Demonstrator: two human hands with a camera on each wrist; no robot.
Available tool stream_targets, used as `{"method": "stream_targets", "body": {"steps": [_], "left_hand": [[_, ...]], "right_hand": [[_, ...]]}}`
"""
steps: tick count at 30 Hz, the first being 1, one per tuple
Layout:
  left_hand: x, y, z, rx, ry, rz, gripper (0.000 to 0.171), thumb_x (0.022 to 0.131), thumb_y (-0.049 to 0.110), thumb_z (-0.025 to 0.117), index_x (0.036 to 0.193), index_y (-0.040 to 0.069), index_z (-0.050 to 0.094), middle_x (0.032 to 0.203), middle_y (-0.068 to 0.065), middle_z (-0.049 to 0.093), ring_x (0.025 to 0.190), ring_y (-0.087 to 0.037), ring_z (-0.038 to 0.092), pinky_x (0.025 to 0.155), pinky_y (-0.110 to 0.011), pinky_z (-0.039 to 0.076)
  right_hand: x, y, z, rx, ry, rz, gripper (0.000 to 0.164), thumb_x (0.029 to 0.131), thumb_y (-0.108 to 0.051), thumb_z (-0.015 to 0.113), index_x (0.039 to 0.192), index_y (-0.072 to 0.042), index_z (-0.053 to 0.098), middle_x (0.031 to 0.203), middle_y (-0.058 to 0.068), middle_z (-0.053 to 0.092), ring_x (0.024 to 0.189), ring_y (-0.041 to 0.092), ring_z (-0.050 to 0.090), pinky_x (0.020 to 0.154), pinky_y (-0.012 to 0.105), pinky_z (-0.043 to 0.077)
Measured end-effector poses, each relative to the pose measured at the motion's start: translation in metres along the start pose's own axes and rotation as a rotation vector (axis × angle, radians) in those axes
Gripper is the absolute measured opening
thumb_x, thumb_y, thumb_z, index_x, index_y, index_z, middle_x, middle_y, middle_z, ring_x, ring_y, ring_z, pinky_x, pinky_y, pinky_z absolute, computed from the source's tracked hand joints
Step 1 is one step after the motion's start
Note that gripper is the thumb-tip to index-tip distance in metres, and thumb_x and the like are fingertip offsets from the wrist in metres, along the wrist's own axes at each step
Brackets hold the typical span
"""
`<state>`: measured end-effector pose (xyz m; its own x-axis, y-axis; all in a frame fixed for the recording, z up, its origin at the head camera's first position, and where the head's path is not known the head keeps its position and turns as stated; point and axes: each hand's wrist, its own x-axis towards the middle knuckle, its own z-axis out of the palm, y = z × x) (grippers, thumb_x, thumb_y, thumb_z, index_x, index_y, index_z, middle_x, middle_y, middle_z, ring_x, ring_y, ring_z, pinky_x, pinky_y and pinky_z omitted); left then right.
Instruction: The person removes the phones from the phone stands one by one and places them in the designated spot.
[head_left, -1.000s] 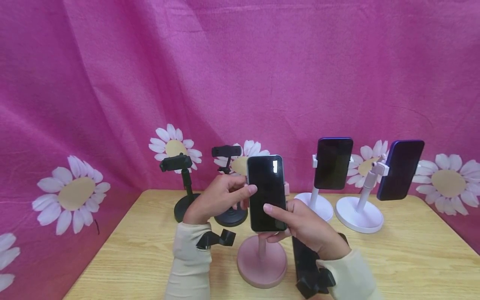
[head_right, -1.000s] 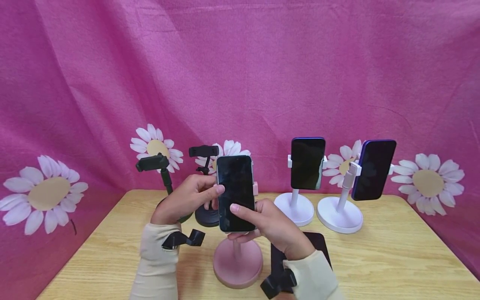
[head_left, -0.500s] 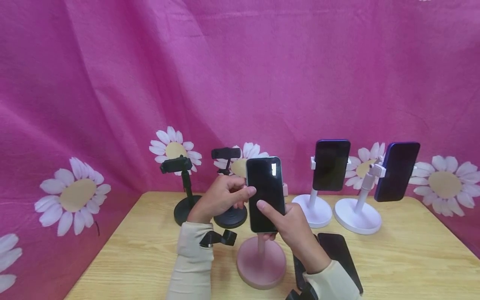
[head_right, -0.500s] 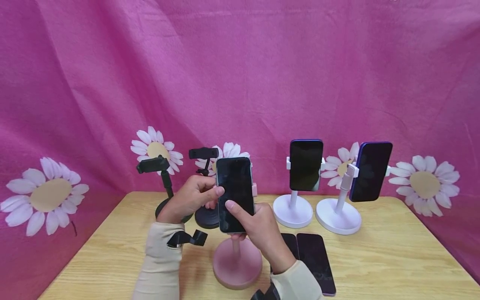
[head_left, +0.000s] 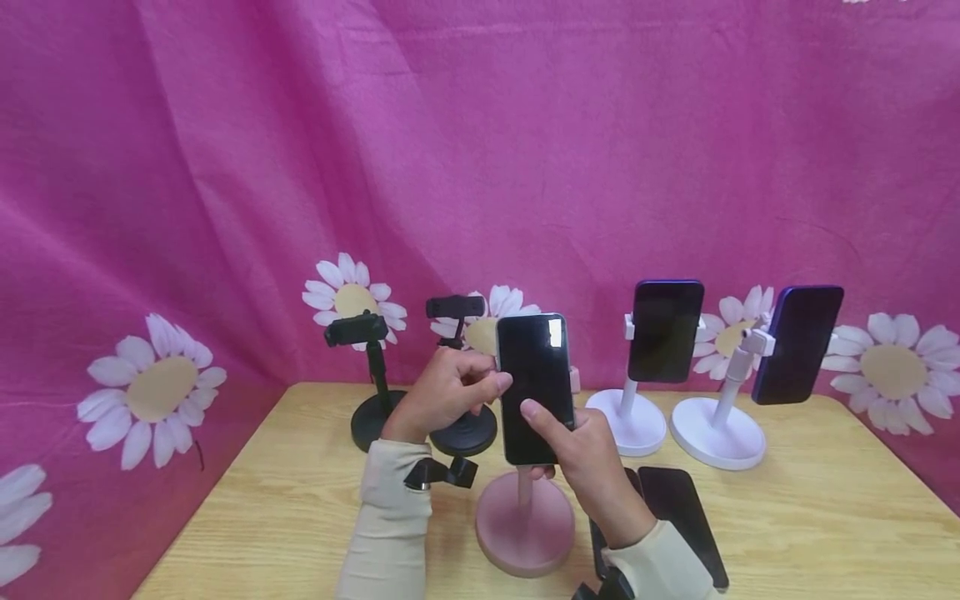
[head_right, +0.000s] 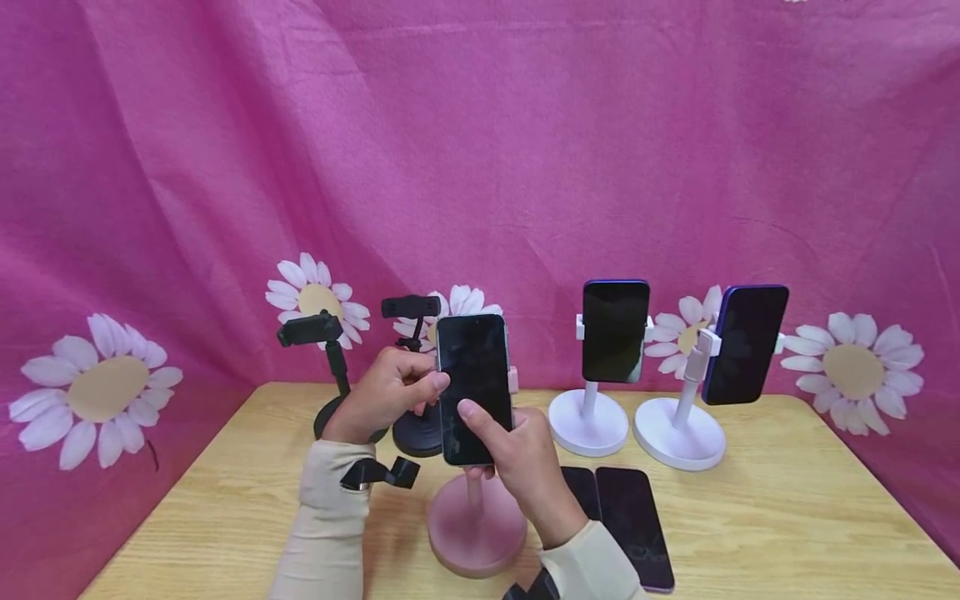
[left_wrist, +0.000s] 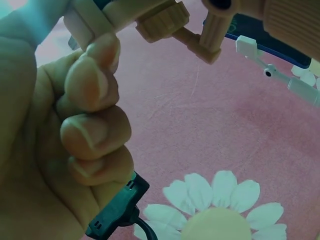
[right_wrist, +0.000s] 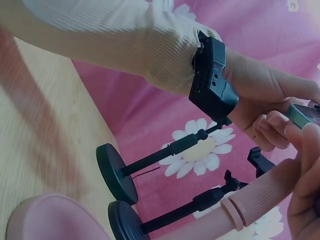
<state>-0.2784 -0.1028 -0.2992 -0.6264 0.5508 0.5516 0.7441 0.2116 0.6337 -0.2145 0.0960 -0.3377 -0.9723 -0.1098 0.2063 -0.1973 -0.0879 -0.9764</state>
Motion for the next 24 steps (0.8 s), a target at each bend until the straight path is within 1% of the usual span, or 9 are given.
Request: {"method": "stream_targets", "body": {"steps": [3, 6, 13, 17, 20, 24], "left_hand": [[-0.0003, -0.0006, -0.0008, -0.008, 0.009, 0.030, 0.030, 0.089, 0.022, 0.061, 0.061, 0.012, 0.056, 0.055, 0.003, 0.049, 0.055, -0.016, 0.052, 0.050, -0.029, 0.043], [-0.0008, -0.0005, -0.0033, -0.007, 0.022, 0.040, 0.028, 0.088, 0.019, 0.060, 0.061, 0.014, 0.057, 0.056, 0.003, 0.049, 0.054, -0.017, 0.052, 0.048, -0.029, 0.042], [0.0001, -0.0018, -0.0040, 0.007, 0.039, -0.003, 0.027, 0.088, 0.018, 0.060, 0.062, 0.011, 0.060, 0.058, 0.001, 0.050, 0.053, -0.017, 0.053, 0.048, -0.027, 0.041], [0.0003, -0.0037, -0.0021, -0.012, 0.036, -0.024, 0.024, 0.089, 0.014, 0.060, 0.065, 0.007, 0.062, 0.062, -0.001, 0.053, 0.054, -0.017, 0.053, 0.050, -0.027, 0.043], [0.0000, -0.0036, -0.0013, -0.026, 0.032, -0.043, 0.023, 0.089, 0.014, 0.060, 0.068, 0.006, 0.063, 0.064, -0.002, 0.054, 0.054, -0.018, 0.054, 0.050, -0.028, 0.044], [-0.0004, -0.0026, -0.0007, -0.031, 0.030, -0.064, 0.023, 0.090, 0.017, 0.061, 0.070, 0.008, 0.065, 0.065, -0.001, 0.055, 0.054, -0.018, 0.054, 0.050, -0.028, 0.045]], "right_hand": [[-0.0009, 0.0004, -0.0005, 0.008, 0.014, -0.037, 0.033, 0.093, -0.023, 0.065, 0.096, 0.009, 0.068, 0.072, 0.014, 0.068, 0.048, 0.021, 0.059, 0.048, 0.029, 0.051], [-0.0011, -0.0008, -0.0008, 0.023, 0.015, -0.047, 0.032, 0.093, -0.023, 0.064, 0.097, 0.009, 0.067, 0.073, 0.013, 0.068, 0.047, 0.021, 0.059, 0.048, 0.029, 0.051], [0.0009, -0.0013, -0.0031, 0.056, -0.010, -0.031, 0.035, 0.095, -0.028, 0.063, 0.103, 0.006, 0.067, 0.079, 0.014, 0.069, 0.051, 0.023, 0.060, 0.049, 0.029, 0.051], [0.0024, 0.0005, -0.0051, 0.082, -0.037, -0.023, 0.035, 0.096, -0.028, 0.060, 0.108, 0.005, 0.066, 0.081, 0.013, 0.069, 0.053, 0.021, 0.060, 0.049, 0.028, 0.051], [0.0024, 0.0014, -0.0067, 0.110, -0.065, -0.015, 0.035, 0.097, -0.027, 0.058, 0.111, 0.005, 0.064, 0.082, 0.012, 0.069, 0.054, 0.018, 0.060, 0.051, 0.027, 0.052], [0.0018, 0.0018, -0.0085, 0.171, -0.108, 0.002, 0.031, 0.099, -0.027, 0.056, 0.107, 0.002, 0.064, 0.082, 0.009, 0.067, 0.055, 0.016, 0.060, 0.053, 0.026, 0.053]]}}
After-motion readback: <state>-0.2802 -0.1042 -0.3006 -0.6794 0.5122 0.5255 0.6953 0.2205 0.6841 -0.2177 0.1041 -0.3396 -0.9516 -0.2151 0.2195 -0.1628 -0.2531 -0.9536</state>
